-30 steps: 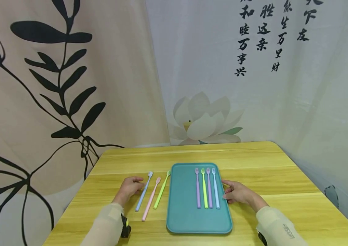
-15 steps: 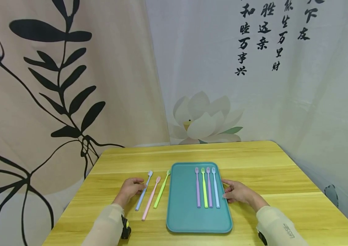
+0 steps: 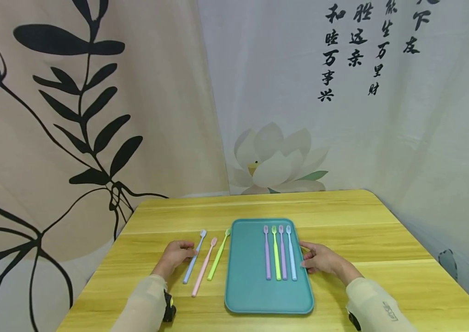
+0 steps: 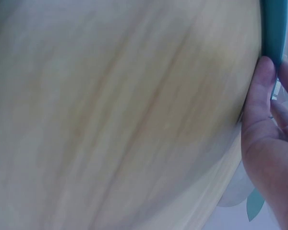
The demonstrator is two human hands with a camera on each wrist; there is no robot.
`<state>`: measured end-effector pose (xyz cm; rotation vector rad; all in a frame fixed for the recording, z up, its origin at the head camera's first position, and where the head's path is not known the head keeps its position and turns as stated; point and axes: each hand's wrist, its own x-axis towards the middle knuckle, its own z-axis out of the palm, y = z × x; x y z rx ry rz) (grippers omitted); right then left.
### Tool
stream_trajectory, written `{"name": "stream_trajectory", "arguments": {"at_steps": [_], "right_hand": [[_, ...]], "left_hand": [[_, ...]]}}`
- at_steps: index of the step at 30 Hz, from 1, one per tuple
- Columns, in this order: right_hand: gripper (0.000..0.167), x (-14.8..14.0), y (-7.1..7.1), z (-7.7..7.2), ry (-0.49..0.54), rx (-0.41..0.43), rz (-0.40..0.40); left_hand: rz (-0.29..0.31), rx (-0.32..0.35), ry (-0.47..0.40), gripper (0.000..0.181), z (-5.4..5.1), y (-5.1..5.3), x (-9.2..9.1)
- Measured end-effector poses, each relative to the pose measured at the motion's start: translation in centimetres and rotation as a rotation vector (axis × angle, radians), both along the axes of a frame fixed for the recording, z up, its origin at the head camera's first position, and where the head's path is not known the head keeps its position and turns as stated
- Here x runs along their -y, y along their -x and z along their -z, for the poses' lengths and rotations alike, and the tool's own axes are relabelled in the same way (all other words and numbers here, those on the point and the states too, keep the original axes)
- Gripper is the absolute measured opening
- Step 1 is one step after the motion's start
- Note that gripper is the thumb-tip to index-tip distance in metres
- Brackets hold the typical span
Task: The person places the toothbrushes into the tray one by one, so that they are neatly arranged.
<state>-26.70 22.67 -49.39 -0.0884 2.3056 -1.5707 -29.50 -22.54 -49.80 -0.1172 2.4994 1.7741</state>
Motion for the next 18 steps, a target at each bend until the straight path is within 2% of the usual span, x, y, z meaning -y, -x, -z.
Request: {"name": "stream_trajectory", "arguments": {"at_steps": [8,18], "right_hand": [[0.073,-0.1,0.1,0.1,0.026,0.002,-0.031],[0.073,0.0,0.1,0.2,0.015,-0.005,-0.018]], "left_hand": [[-0.058,0.006,0.037,0.035,0.3,0.2,-0.7],[-0.059,0.006,0.1,0.034,0.4,0.2,-0.8]]}}
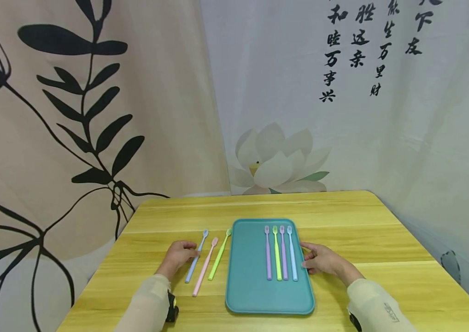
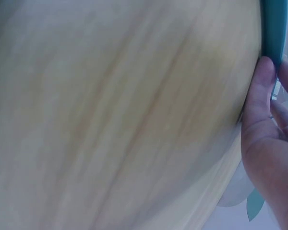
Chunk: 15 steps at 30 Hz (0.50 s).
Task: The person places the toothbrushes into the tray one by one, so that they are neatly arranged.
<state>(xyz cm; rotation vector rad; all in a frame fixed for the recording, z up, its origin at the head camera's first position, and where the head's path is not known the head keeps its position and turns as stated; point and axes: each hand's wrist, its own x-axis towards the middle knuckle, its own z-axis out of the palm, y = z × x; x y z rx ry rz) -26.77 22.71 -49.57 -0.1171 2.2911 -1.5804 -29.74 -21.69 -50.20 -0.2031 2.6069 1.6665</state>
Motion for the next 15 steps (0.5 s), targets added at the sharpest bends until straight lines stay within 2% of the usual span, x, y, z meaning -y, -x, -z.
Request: {"name": "stream_trajectory", "arguments": {"at_steps": [8,15], "right_hand": [[0.073,0.02,-0.04,-0.1,0.004,0.005,0.003],[0.073,0.03,-0.01,-0.02,0.003,0.016,0.016]], "left_hand": [[0.023,-0.006,0.03,0.032,-0.16,-0.32,-0.11],[0.011,-0.013,0.083,0.03,-0.2,-0.26,-0.38]]}}
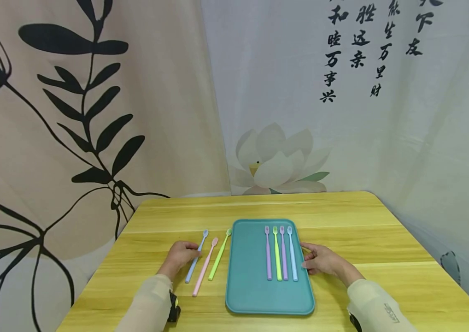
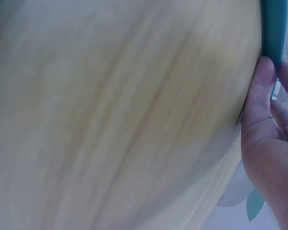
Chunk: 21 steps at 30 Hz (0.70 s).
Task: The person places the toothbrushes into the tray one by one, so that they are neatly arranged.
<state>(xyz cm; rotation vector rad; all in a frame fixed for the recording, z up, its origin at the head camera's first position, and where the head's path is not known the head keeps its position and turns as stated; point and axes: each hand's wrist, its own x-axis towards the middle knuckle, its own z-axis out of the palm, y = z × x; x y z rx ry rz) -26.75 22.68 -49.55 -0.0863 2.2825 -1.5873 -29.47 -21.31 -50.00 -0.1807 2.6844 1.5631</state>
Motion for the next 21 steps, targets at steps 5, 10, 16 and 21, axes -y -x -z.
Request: {"name": "stream_trajectory", "arguments": {"at_steps": [5,10,16,21], "right_hand": [[0.073,0.0,0.0,0.0,-0.004,-0.014,-0.011],[0.072,0.0,-0.1,0.0,-0.006,-0.02,-0.013],[0.072,0.0,-0.1,-0.1,0.001,-0.015,-0.003],[0.072,0.0,0.1,0.0,-0.007,-0.011,-0.004]], "left_hand": [[-0.02,-0.012,0.045,0.027,-0.2,-0.1,-0.4],[-0.041,-0.036,0.074,0.025,-0.4,-0.3,-0.7],[-0.073,-0.048,0.089,0.021,-0.4,-0.5,-1.1],[-0.107,-0.039,0.125,0.021,-0.5,-0.6,-1.3]]}}
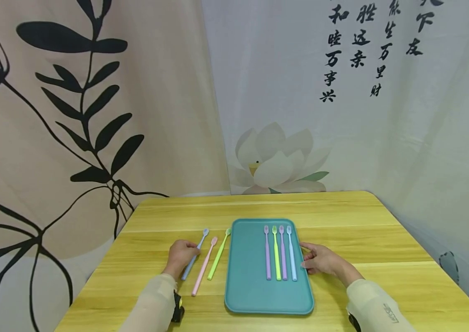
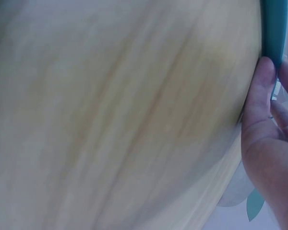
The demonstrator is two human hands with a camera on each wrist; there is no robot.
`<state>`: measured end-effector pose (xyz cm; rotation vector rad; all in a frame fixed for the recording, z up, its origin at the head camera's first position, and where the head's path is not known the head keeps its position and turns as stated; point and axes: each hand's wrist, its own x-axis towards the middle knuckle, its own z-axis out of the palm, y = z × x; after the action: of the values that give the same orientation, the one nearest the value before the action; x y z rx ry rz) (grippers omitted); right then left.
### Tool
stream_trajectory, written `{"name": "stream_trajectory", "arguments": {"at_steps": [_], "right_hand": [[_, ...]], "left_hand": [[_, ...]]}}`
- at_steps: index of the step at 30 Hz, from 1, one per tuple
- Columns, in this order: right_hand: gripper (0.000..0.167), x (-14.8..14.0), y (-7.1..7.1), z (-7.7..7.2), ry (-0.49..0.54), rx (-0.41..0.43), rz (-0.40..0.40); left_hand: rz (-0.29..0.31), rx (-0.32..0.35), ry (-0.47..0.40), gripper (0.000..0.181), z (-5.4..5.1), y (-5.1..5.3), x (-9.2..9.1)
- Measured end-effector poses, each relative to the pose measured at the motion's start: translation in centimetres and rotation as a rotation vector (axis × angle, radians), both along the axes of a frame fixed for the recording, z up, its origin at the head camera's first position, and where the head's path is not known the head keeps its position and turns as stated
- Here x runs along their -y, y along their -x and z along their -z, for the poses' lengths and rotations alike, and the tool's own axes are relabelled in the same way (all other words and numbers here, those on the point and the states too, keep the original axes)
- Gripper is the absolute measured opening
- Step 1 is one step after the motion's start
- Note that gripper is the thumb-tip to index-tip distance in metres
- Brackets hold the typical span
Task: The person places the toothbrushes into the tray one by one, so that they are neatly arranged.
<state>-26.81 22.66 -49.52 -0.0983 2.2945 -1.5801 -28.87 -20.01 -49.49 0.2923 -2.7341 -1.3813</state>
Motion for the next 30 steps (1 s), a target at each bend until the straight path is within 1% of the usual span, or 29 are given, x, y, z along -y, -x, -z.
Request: {"name": "stream_trajectory", "arguments": {"at_steps": [3,6,9,13,18,25,30], "right_hand": [[0.072,0.0,0.0,0.0,-0.007,-0.001,0.004],[0.071,0.1,-0.1,0.1,-0.009,0.004,0.017],[0.071,0.1,-0.1,0.1,-0.006,0.004,0.02],[0.072,0.1,-0.1,0.0,-0.001,0.009,0.026],[0.072,0.1,-0.1,-0.1,-0.001,0.013,0.027],[0.072,0.0,-0.1,0.0,0.0,0.007,0.015],[0.072,0.0,-0.1,0.0,0.005,0.007,0.008]], "left_hand": [[-0.018,0.002,0.004,0.021,-0.1,0.1,0.0],[-0.028,-0.009,0.005,0.021,-0.2,0.3,0.1],[-0.044,-0.012,-0.021,0.023,-0.3,0.4,0.2],[-0.054,-0.005,-0.066,0.026,-0.5,0.6,0.2],[-0.063,-0.006,-0.103,0.027,-0.7,1.0,0.0],[-0.079,-0.046,-0.144,0.026,-1.4,1.5,-0.5],[-0.076,-0.072,-0.165,0.023,-2.0,1.6,-1.2]]}}
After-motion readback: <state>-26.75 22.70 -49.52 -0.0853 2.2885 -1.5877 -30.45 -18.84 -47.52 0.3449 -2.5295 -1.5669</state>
